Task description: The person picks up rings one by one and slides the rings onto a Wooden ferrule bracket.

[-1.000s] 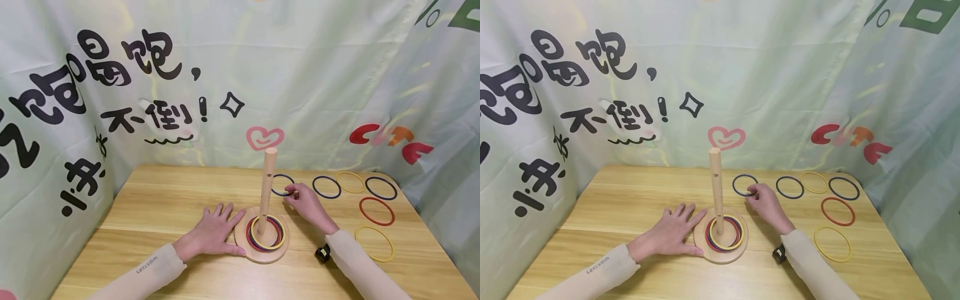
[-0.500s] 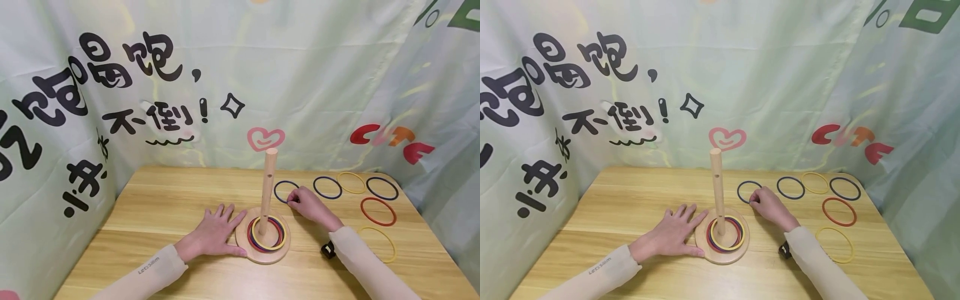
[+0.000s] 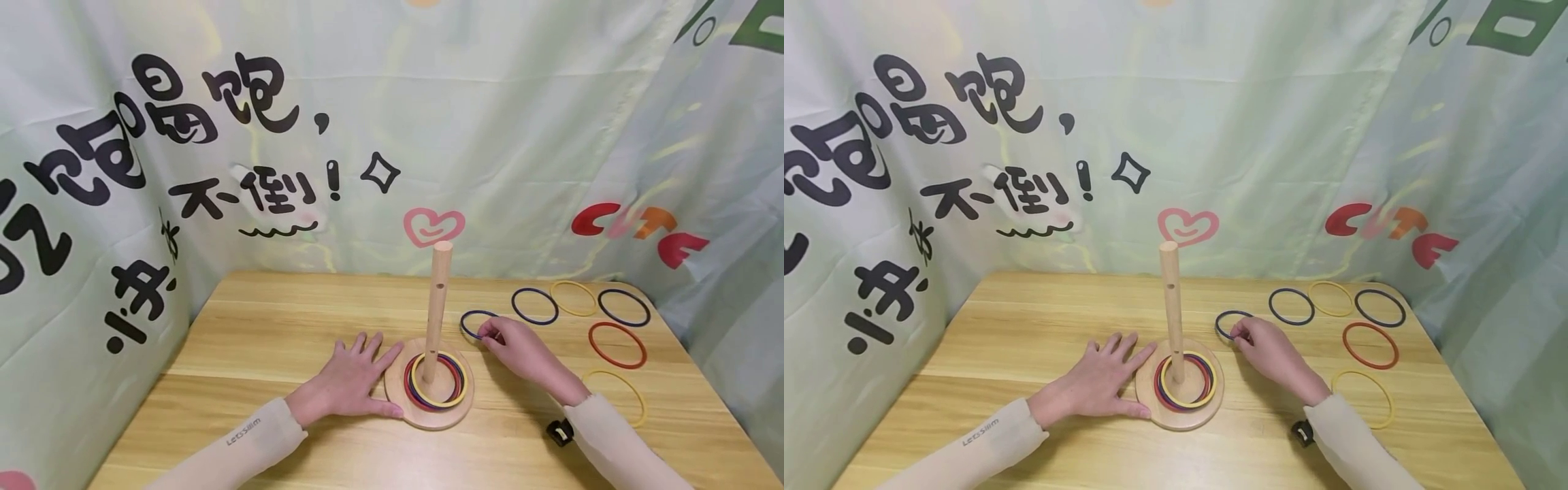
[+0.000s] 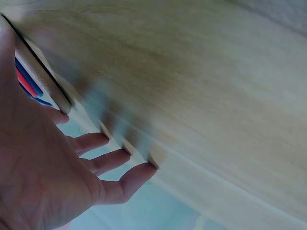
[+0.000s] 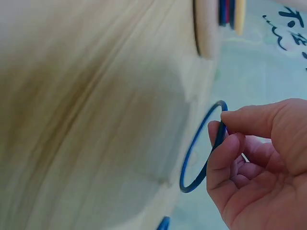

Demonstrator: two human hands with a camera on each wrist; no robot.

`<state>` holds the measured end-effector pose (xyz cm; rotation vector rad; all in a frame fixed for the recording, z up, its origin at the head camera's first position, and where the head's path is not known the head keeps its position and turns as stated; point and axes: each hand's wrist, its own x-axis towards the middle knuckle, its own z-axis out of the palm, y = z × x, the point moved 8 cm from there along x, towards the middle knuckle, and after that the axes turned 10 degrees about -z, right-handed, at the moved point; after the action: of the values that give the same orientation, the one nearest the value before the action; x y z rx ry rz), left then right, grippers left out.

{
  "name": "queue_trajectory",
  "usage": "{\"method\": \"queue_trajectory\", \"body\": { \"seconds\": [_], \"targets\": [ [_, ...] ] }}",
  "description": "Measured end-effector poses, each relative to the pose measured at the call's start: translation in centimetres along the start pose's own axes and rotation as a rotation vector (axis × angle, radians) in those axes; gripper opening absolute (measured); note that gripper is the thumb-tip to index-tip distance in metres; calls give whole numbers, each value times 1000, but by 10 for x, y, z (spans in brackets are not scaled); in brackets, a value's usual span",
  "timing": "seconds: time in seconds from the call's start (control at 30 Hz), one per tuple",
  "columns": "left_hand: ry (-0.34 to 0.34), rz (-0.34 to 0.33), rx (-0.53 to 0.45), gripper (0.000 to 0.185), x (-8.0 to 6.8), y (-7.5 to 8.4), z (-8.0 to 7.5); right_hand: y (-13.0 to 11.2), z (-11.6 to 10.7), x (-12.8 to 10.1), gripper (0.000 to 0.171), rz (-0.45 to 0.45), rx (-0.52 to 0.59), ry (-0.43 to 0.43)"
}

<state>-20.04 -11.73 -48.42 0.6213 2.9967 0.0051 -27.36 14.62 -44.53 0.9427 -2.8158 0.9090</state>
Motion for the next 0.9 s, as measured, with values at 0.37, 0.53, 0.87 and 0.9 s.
{"method": "queue_trajectory", "body": {
  "seconds": [0.37,0.53,0.87,0.9],
  "targets": [
    [6,2,-1,116,0,0,-1,-31,-25,-33,17,-82,-107,89],
    [7,2,4,115,0,1,-1,-54,-41,-49,22,-159,-138,185],
    [10,3,8,116,0,1,-1,-89,-68,-65,25,-230,-124,237],
    [8,3,7,116,-1,1,-2,-92,-71,-66,24,-227,-112,240]
  ]
}}
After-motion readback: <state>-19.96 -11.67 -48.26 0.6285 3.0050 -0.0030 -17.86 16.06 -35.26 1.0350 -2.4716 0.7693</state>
